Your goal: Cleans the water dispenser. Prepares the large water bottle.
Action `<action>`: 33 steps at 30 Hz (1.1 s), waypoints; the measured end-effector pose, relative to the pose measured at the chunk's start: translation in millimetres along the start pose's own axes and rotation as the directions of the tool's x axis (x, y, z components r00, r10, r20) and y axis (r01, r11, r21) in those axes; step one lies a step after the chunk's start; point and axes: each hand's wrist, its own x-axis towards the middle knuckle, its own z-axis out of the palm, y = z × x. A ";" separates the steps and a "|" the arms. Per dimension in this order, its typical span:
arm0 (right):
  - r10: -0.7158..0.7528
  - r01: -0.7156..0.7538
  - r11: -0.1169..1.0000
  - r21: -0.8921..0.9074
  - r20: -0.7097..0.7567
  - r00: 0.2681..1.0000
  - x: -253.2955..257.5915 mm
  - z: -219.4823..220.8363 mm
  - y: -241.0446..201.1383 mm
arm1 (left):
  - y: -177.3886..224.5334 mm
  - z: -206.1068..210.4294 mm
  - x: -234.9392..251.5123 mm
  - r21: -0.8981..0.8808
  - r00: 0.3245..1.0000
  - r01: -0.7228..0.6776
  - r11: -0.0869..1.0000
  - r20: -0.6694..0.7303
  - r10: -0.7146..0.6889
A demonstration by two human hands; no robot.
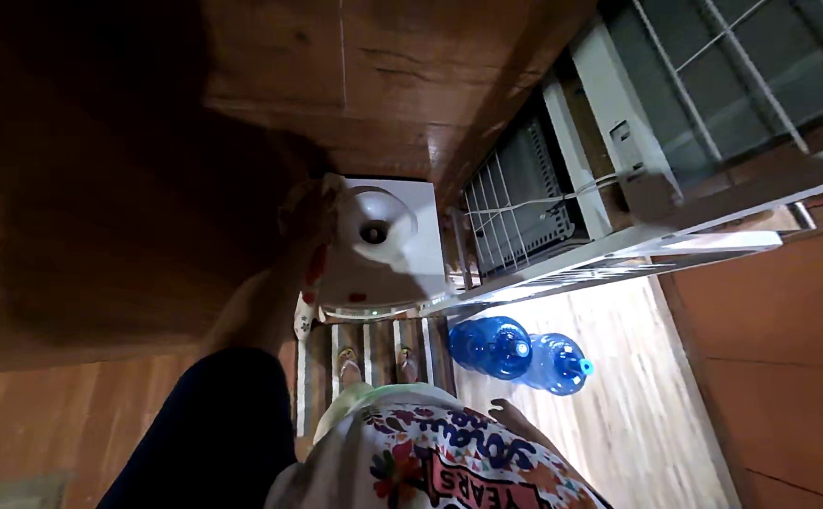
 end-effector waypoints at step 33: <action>-0.256 0.306 0.923 0.234 -0.222 0.941 -105.3 21.9 172.5 | 231.2 104.9 -164.3 0.154 0.955 -0.114 0.981 0.290 0.065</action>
